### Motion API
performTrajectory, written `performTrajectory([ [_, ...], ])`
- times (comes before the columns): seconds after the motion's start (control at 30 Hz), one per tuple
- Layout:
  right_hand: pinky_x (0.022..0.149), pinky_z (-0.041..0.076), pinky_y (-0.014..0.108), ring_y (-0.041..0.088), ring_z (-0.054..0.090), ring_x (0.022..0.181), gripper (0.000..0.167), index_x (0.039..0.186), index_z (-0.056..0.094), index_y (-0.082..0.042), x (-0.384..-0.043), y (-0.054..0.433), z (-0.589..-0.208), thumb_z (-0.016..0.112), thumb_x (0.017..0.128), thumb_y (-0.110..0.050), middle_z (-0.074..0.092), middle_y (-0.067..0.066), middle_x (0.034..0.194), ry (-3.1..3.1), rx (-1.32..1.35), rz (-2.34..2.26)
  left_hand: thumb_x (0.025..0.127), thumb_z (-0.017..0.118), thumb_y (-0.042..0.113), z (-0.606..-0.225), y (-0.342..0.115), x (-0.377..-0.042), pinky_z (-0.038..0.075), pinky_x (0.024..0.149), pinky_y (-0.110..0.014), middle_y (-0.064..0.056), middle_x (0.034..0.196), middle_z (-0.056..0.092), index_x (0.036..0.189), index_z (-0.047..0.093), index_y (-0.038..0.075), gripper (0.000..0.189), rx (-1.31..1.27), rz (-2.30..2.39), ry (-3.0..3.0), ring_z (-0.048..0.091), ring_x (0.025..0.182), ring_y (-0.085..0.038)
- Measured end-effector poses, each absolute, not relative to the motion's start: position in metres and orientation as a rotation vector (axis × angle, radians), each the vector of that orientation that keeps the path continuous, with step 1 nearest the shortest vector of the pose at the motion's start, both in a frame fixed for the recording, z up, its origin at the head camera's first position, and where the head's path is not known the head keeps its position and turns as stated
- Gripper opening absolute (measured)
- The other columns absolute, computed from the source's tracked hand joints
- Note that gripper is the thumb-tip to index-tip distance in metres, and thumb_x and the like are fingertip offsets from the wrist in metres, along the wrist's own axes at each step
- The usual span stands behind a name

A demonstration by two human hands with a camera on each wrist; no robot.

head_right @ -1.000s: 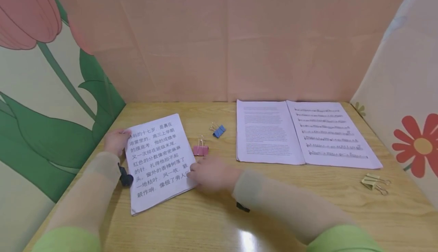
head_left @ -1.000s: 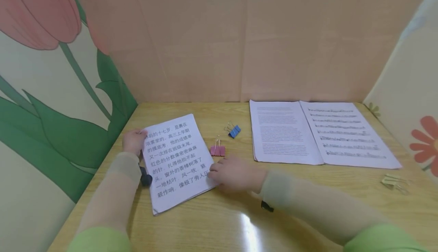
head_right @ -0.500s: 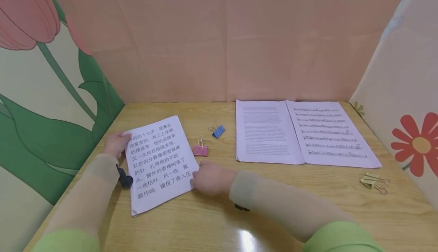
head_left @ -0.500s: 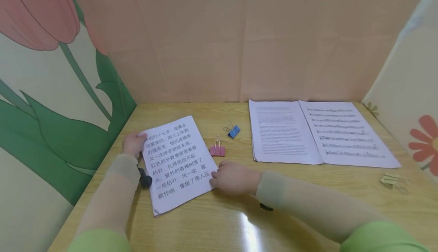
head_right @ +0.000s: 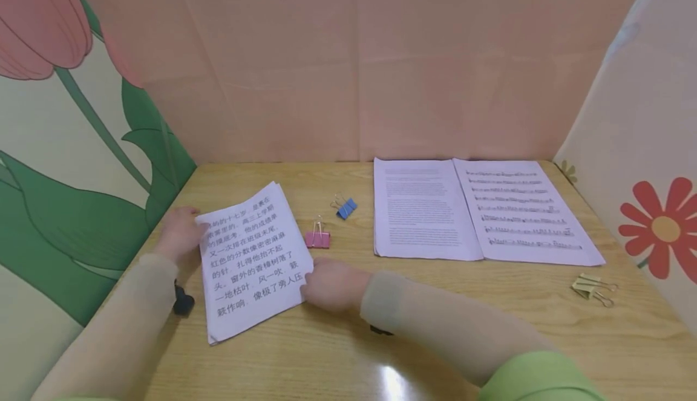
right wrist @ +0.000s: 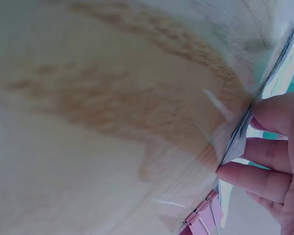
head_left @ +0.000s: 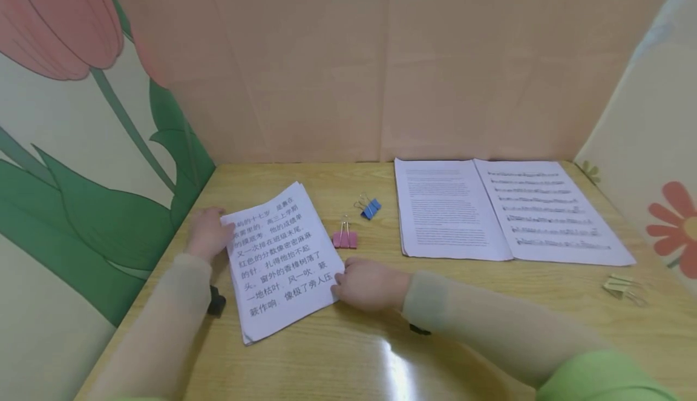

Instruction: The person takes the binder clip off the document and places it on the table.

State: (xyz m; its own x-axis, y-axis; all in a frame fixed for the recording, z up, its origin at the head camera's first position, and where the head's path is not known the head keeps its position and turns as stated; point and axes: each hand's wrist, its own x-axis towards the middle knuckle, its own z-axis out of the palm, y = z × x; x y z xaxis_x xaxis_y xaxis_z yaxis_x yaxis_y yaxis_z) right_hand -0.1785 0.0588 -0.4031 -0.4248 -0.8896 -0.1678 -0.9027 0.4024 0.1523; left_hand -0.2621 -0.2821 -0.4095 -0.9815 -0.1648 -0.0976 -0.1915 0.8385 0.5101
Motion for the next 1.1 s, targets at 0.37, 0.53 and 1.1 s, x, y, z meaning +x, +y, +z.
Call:
performTrajectory([
  [0.37,0.081,0.046,0.027,0.012,0.056,0.081,0.027,0.109,0.070,-0.012,-0.175,0.058,-0.401,0.049,0.101,-0.026,0.067,0.000,0.088,2.621,-1.620,0.266,0.086,0.071,0.029,-0.386,-0.188,-0.160,0.048,0.080,-0.037,0.007,0.087,0.058,0.087,0.065,0.019,0.012,0.662,0.296,2.847,0.055,0.086,-0.015],
  [0.53,0.089,0.046,0.028,0.011,0.061,0.084,0.027,0.103,0.072,-0.012,-0.176,0.056,-0.403,0.049,0.101,-0.026,0.070,0.000,0.092,2.634,-1.613,0.243,0.076,0.078,0.036,-0.390,-0.173,-0.134,0.050,0.073,-0.034,0.006,0.090,0.056,0.096,0.065,0.014,0.033,0.819,0.153,2.814,0.053,0.080,-0.012],
  [1.1,0.095,0.044,0.030,0.014,0.063,0.091,0.030,0.100,0.072,-0.011,-0.176,0.054,-0.406,0.045,0.102,-0.025,0.071,0.001,0.093,2.645,-1.573,0.238,0.077,0.076,0.030,-0.404,-0.172,-0.125,0.050,0.076,-0.035,0.002,0.096,0.054,0.104,0.062,0.011,0.036,0.869,0.144,2.836,0.051,0.083,-0.014],
])
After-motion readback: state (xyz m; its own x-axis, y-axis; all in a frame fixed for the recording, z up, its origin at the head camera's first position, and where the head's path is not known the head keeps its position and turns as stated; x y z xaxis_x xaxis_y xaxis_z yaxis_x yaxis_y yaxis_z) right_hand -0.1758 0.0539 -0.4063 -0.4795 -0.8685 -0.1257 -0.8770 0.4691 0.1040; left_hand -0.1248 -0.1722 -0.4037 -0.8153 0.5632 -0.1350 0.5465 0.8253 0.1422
